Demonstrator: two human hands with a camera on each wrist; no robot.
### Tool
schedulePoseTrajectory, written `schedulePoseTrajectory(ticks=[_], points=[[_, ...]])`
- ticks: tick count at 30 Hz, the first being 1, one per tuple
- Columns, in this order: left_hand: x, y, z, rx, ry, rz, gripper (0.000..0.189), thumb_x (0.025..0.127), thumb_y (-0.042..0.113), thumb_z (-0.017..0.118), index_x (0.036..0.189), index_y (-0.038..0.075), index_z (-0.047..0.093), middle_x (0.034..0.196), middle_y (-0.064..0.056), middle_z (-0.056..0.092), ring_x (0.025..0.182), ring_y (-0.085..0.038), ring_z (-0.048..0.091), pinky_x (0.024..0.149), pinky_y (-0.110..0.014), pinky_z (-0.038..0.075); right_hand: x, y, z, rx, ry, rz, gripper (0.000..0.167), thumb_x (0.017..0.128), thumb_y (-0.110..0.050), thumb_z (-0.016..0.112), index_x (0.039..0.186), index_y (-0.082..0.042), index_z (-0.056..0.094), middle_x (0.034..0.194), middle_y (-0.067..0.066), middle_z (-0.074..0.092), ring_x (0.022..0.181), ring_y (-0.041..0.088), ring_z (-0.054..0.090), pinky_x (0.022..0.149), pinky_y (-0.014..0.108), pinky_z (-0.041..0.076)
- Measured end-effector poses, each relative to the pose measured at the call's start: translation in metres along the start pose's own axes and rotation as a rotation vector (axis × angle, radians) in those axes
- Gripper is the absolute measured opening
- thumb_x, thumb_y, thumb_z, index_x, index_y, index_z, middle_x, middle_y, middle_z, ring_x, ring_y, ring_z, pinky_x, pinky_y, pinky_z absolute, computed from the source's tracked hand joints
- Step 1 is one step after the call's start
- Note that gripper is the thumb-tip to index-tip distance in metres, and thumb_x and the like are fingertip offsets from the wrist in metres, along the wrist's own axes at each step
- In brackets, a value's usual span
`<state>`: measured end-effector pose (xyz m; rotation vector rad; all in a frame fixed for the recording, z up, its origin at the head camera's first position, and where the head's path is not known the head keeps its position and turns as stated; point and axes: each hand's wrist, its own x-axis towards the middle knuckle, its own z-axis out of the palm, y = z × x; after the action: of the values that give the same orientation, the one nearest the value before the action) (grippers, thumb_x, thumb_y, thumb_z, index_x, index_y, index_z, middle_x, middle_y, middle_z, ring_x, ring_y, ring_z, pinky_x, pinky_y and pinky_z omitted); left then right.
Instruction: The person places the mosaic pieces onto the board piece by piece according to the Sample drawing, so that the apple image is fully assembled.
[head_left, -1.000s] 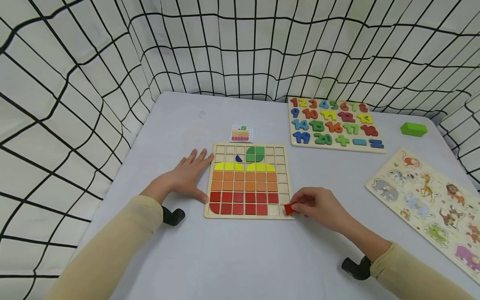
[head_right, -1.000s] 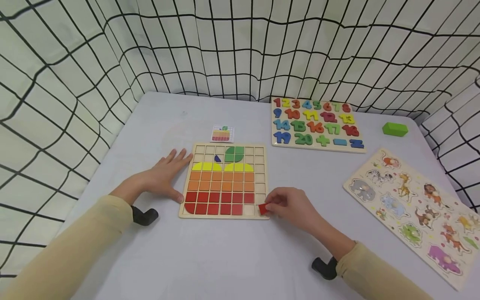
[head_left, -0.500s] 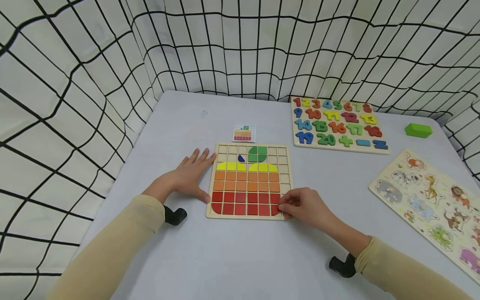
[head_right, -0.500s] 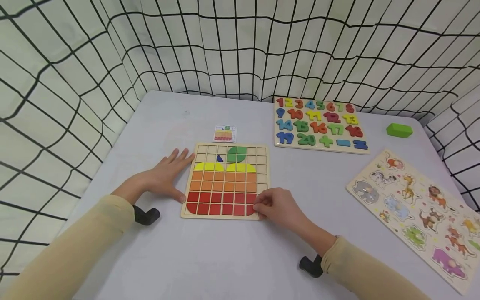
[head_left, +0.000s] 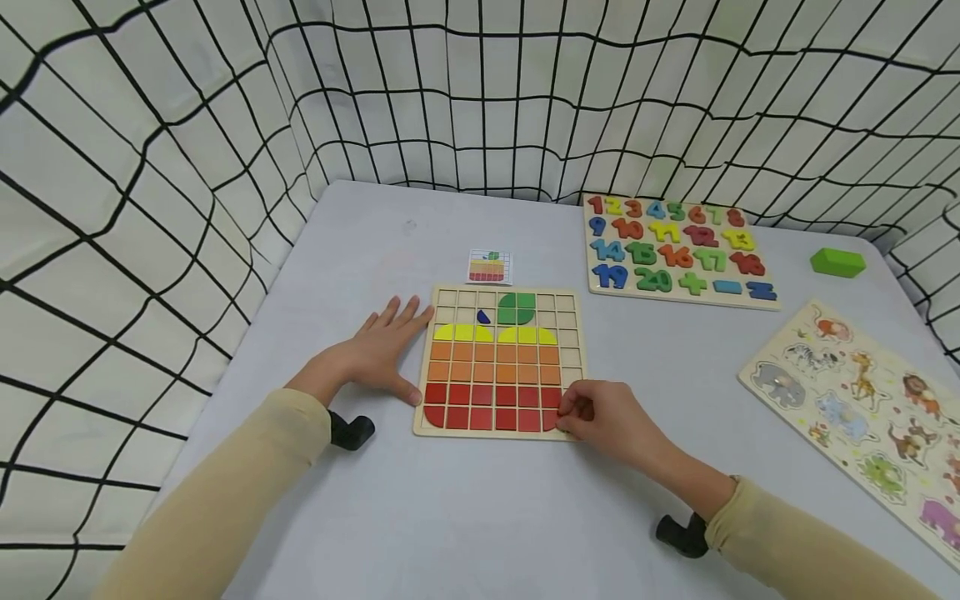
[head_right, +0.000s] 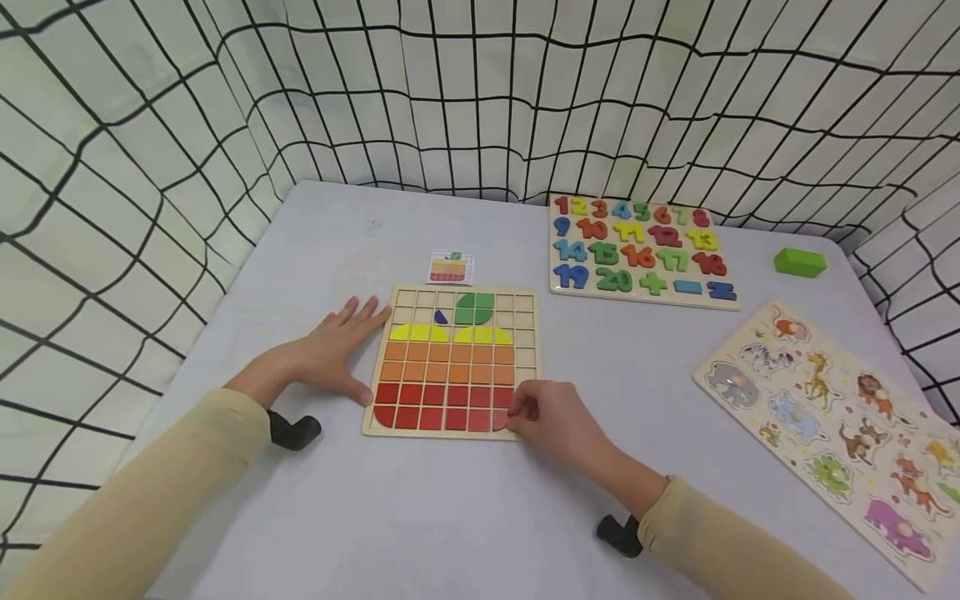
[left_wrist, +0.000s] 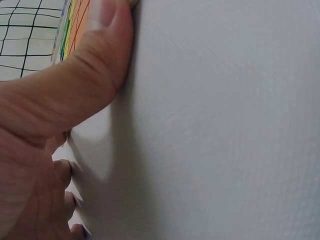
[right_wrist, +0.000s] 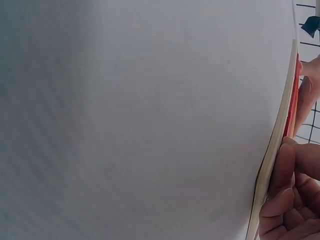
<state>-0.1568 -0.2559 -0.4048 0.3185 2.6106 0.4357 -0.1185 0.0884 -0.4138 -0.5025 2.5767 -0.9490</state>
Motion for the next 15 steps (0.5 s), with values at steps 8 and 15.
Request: schedulePoseTrajectory(ticks=[8,15], points=[[0.004,0.001,0.000,0.006,-0.007,0.003,0.133,0.070,0.045,0.092,0.165,0.007,0.008,0.172,-0.021,-0.004,0.158,-0.045,-0.012,0.126,-0.066,0.001,-0.002,-0.001,0.001,-0.027,0.023,-0.007,0.012,0.087,-0.010,0.081,0.085,-0.012,0.069,0.073,-0.004,0.063,0.069,0.012,0.054,0.058,0.020,0.047],[0.006,-0.001,0.003,0.015,-0.022,0.010,0.135,0.069,0.048,0.092,0.165,0.006,0.007,0.172,-0.022,-0.004,0.157,-0.047,-0.011,0.125,-0.067,0.002,-0.010,0.012,-0.018,-0.016,0.057,-0.001,0.007,0.091,-0.010,0.076,0.093,-0.010,0.069,0.079,-0.002,0.065,0.071,0.013,0.055,0.059,0.020,0.049]])
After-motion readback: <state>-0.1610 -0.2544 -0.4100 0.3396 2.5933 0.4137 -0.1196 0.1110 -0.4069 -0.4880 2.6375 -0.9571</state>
